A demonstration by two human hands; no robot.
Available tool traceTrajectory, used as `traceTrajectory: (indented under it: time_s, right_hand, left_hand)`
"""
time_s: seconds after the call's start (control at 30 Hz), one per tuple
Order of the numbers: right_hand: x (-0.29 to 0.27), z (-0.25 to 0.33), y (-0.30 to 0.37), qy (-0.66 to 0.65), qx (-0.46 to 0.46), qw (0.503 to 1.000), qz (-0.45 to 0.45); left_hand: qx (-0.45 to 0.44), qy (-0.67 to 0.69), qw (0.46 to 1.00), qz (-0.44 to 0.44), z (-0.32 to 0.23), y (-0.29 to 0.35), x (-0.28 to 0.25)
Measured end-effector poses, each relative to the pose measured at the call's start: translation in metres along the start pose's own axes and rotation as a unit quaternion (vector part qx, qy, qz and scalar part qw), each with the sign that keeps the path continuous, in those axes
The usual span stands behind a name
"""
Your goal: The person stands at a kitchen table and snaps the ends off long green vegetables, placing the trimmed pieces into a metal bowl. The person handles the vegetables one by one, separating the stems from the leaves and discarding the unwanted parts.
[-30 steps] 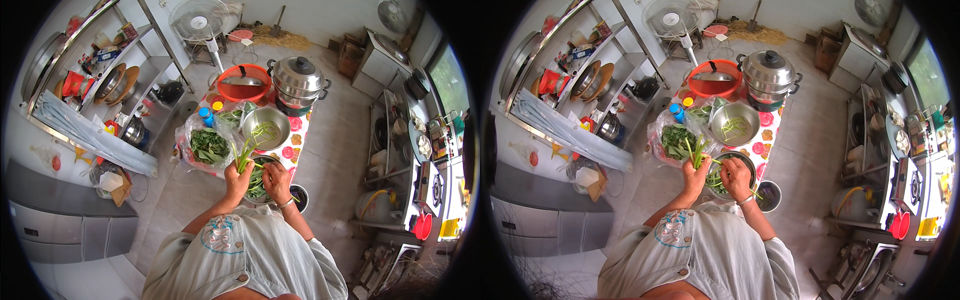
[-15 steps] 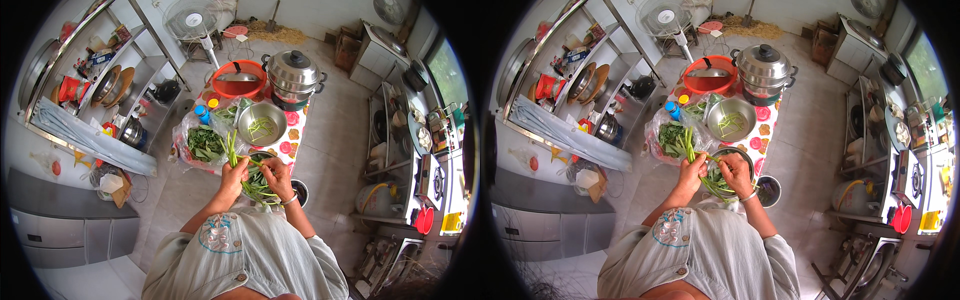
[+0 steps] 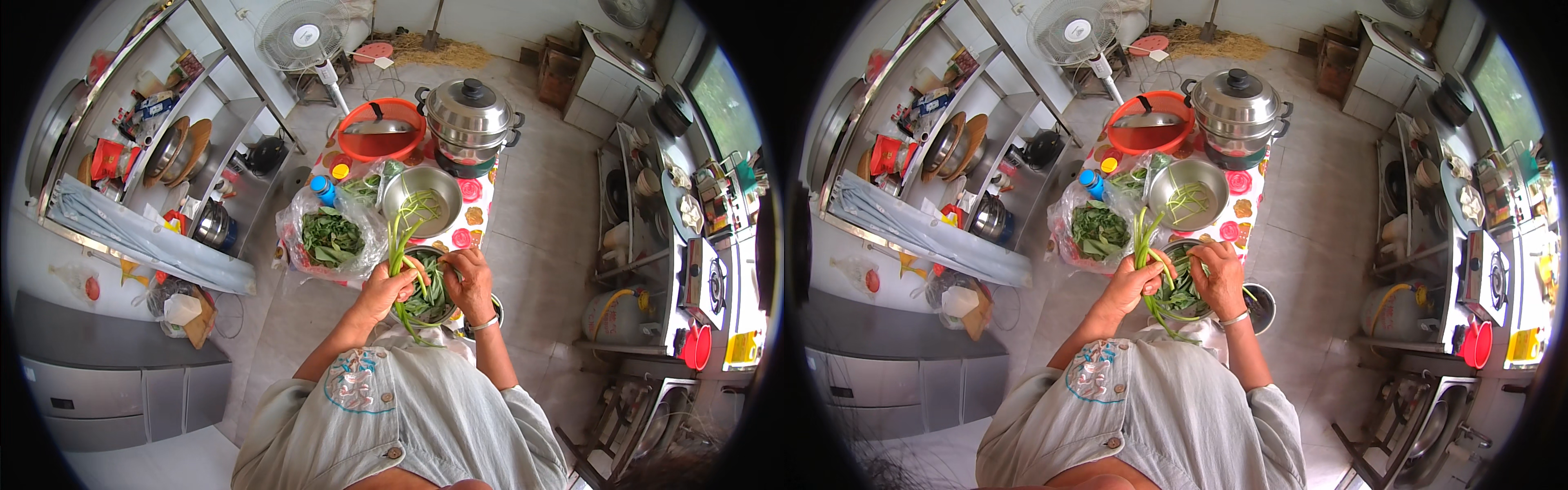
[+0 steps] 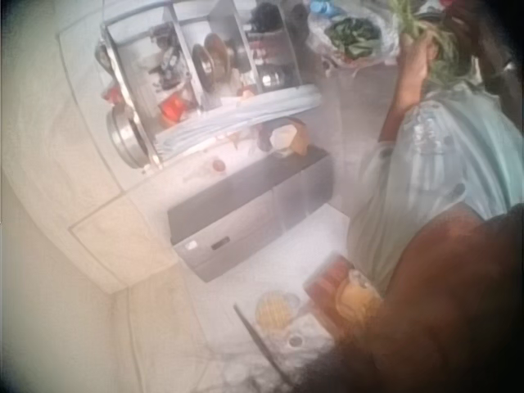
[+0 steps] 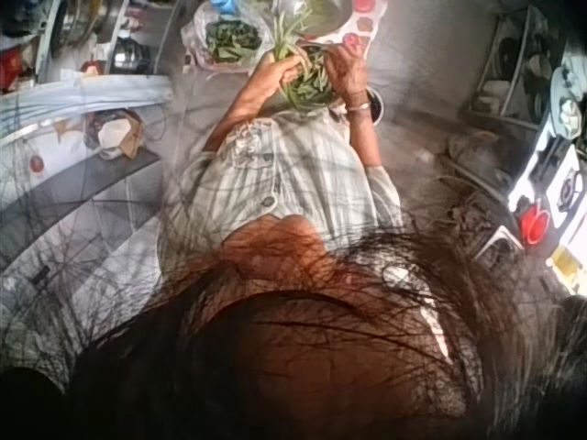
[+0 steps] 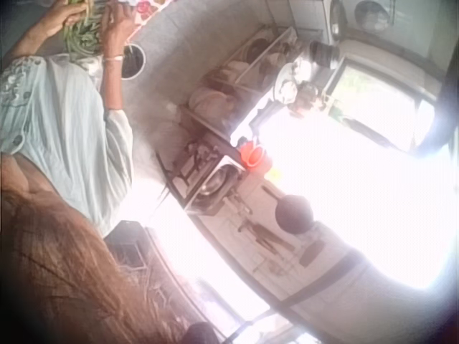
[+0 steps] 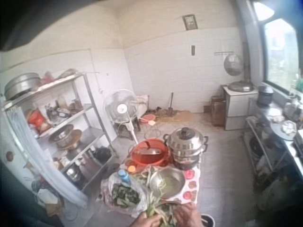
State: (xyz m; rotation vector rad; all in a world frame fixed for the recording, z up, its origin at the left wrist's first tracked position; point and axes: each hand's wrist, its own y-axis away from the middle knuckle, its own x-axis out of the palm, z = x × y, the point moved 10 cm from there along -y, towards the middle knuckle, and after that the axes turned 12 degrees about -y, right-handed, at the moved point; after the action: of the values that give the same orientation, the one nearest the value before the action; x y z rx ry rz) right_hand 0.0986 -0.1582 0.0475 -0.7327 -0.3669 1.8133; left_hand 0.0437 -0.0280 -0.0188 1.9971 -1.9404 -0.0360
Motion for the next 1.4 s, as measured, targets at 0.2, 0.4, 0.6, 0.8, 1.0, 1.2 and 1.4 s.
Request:
traceTrajectory:
  time_s: [0.2,0.4,0.6,0.8,1.0,1.2,1.4]
  right_hand:
    - [-0.017,-0.035,0.011,-0.095,0.112,0.986,-0.083]
    - [-0.035,-0.092,0.024,-0.350,0.176,0.890,-0.234]
    - [0.048,-0.062,0.033,-0.426,0.278,0.861,-0.012]
    - [0.048,-0.016,0.014,-0.244,0.145,0.958,0.029]
    - [0.043,0.004,0.004,-0.152,0.077,0.984,0.041]
    - [0.048,0.016,0.007,-0.087,-0.002,0.994,0.059]
    - [0.038,0.010,0.004,-0.046,-0.006,0.998,0.037]
  left_hand:
    - [0.010,-0.052,0.998,-0.033,-0.010,0.000,-0.008]
    - [0.018,-0.011,0.998,-0.054,-0.010,0.003,-0.025]
    - [0.057,0.141,0.986,-0.068,-0.014,-0.004,-0.030]
    - [0.066,0.140,0.983,-0.100,-0.013,-0.007,-0.034]
    - [0.049,0.129,0.983,-0.118,-0.008,-0.009,-0.032]
    - [0.053,0.086,0.984,-0.147,-0.009,-0.008,-0.035]
    - [0.066,-0.078,0.979,-0.175,-0.018,-0.008,-0.037]
